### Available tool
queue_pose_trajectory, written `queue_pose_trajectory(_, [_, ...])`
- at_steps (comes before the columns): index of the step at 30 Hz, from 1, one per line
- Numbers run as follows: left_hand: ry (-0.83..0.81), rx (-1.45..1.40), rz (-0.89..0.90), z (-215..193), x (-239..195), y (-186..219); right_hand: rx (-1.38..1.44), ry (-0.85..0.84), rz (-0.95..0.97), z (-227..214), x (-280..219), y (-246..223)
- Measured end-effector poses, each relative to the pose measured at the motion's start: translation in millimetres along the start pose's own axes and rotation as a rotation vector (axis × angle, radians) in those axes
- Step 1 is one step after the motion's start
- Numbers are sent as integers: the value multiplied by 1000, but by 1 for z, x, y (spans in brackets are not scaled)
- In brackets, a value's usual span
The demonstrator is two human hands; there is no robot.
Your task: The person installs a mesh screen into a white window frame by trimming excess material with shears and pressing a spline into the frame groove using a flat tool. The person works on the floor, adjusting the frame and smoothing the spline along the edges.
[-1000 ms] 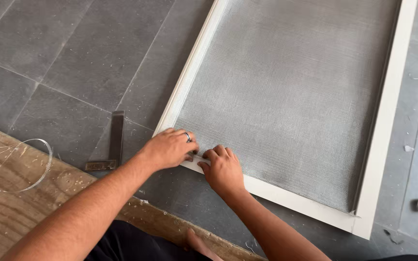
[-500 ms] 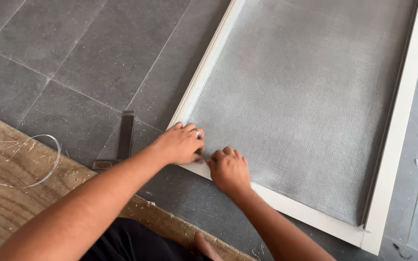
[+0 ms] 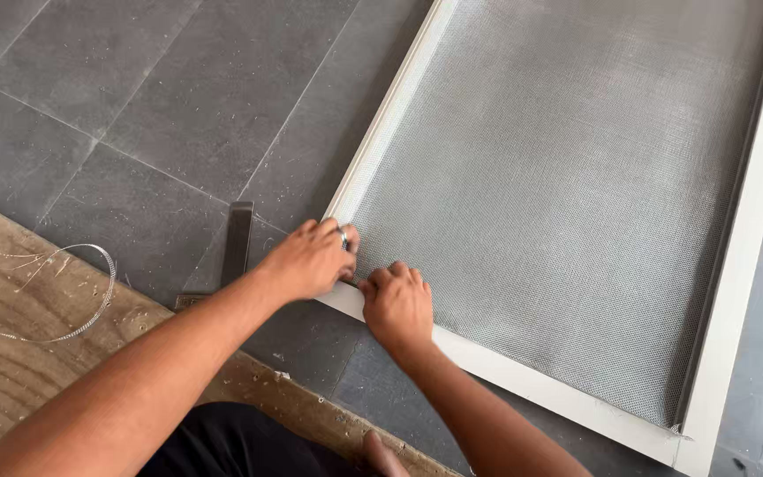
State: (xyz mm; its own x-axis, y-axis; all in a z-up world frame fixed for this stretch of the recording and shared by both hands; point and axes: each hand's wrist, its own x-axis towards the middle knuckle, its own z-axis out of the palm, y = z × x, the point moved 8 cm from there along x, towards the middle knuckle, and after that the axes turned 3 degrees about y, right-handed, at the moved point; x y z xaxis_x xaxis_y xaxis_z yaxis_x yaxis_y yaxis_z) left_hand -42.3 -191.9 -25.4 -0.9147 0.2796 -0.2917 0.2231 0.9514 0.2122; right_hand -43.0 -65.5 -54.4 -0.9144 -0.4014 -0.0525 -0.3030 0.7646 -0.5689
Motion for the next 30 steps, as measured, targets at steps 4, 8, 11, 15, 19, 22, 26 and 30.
queue_pose_trajectory(4, [-99, 38, 9, -4, 13, 1, -15, -86, 69, 2, 3, 5])
queue_pose_trajectory(8, [-69, 108, 93, -18, -8, -5, -54, -110, -58, 0, -2, -9])
queue_pose_trajectory(11, [19, 231, 159, -23, -27, -9, -8, -51, -140, 2, -6, -25])
queue_pose_trajectory(15, [259, 363, 318, -25, -38, -1, 12, 3, -200, 10, 0, -43])
queue_pose_trajectory(19, [217, 368, 243, -14, -33, -7, 5, 9, -161, 18, 7, -45])
queue_pose_trajectory(22, [106, 355, 96, -9, -14, -15, 8, -77, -27, 30, 22, -34])
queue_pose_trajectory(26, [79, 344, 37, -14, -2, -14, -17, -207, 19, 33, 30, -28])
queue_pose_trajectory(30, [401, -250, -258, -42, -36, -58, 180, -92, -37, -27, 11, -7])
